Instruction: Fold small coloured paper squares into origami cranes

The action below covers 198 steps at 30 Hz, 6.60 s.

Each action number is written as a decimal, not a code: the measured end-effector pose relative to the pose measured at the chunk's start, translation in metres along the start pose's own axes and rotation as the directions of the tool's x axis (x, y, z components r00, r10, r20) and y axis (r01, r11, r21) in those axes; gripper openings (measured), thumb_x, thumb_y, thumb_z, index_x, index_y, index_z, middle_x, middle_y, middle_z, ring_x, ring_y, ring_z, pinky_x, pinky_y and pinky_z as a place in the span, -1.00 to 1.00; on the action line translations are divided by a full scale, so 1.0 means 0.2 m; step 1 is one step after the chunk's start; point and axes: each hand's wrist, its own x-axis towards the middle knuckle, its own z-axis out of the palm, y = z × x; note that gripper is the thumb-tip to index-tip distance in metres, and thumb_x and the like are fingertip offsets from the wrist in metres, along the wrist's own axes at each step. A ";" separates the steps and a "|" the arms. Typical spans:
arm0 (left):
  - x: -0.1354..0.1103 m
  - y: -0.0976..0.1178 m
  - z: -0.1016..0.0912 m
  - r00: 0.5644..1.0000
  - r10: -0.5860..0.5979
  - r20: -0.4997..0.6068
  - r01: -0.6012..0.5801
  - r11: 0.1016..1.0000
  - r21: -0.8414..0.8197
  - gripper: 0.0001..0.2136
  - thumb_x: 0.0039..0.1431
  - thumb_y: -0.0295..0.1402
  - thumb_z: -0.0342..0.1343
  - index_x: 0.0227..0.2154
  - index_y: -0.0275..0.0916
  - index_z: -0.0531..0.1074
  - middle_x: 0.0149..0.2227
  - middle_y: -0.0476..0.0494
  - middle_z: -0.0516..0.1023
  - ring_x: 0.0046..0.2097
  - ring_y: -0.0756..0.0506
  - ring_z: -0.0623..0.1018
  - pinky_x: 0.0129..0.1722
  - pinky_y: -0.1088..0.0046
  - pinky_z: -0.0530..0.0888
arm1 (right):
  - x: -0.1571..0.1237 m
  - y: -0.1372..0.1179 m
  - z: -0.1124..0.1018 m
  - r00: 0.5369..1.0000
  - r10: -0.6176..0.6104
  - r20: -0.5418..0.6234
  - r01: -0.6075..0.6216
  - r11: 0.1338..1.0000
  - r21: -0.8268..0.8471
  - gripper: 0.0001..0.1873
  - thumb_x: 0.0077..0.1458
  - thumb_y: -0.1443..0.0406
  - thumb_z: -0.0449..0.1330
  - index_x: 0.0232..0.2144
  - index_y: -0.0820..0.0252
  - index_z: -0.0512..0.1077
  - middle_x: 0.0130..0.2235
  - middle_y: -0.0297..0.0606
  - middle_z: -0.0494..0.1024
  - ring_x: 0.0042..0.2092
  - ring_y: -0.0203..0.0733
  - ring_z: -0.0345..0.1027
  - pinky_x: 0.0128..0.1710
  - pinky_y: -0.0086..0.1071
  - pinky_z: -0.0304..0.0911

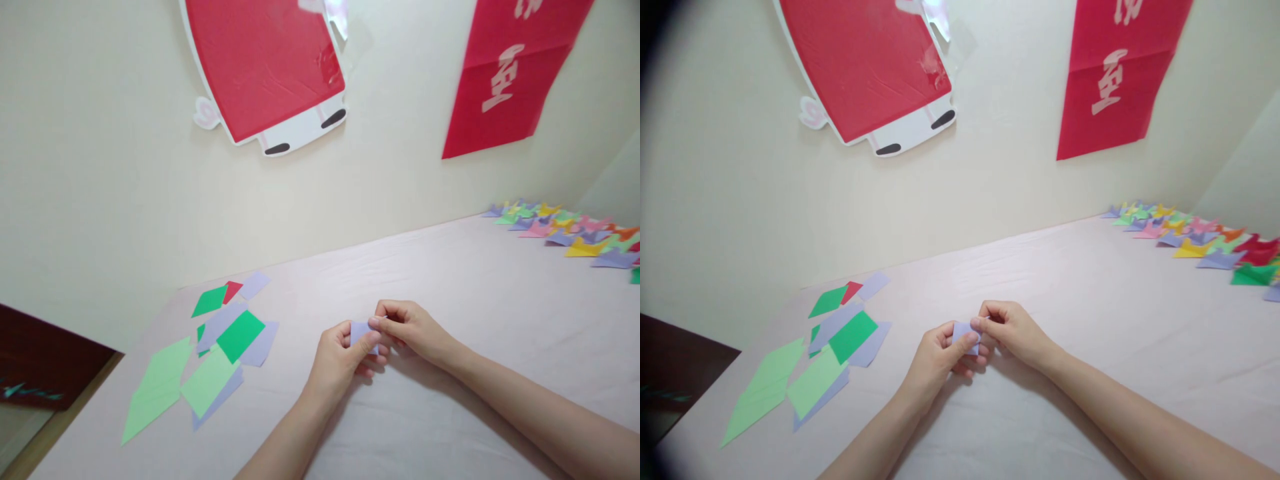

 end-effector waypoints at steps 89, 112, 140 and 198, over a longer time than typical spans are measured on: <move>0.01 -0.01 -0.17 0.898 0.437 0.047 -0.318 0.571 0.757 -0.89 0.21 -0.46 0.02 -0.42 -0.23 0.41 -0.39 -0.03 0.44 -0.35 -0.04 0.41 -0.32 0.47 0.29 | 0.12 -0.02 -0.05 0.953 -0.073 0.293 0.222 0.826 -0.518 -0.86 0.13 0.33 0.18 -0.32 0.10 0.55 -0.22 -0.24 0.47 -0.06 -0.06 0.21 0.01 -0.16 0.12; 0.00 -0.02 -0.16 0.902 0.432 0.012 -0.288 0.580 0.762 -0.87 0.25 -0.43 -0.02 -0.42 -0.23 0.35 -0.40 -0.02 0.39 -0.34 -0.05 0.40 -0.33 0.46 0.27 | 0.13 0.01 -0.01 0.932 -0.198 0.304 0.323 0.833 -0.449 -0.83 0.18 0.26 0.18 -0.42 0.12 0.52 -0.28 -0.26 0.47 -0.12 -0.08 0.22 -0.03 -0.19 0.11; -0.01 0.04 -0.16 0.919 0.392 0.037 -0.294 0.620 0.728 -0.98 0.15 -0.40 0.11 -0.38 -0.21 0.42 -0.37 -0.02 0.48 -0.35 -0.05 0.45 -0.30 0.46 0.34 | 0.11 0.01 0.08 0.961 -0.222 0.163 0.275 0.737 -0.617 -0.90 0.05 0.36 0.31 -0.49 0.17 0.48 -0.36 -0.30 0.48 -0.21 -0.12 0.24 -0.14 -0.24 0.09; 0.01 0.01 0.00 0.997 0.009 0.073 -0.009 1.000 0.005 -0.83 0.00 -0.31 0.06 -0.44 -0.33 0.42 -0.52 -0.13 0.53 -0.47 -0.03 0.53 -0.45 0.52 0.46 | 0.06 -0.02 0.09 0.805 -0.544 0.237 0.520 0.455 -0.723 -0.87 0.19 0.38 0.06 -0.35 0.14 0.40 -0.37 -0.24 0.50 -0.30 -0.16 0.30 -0.27 -0.34 0.16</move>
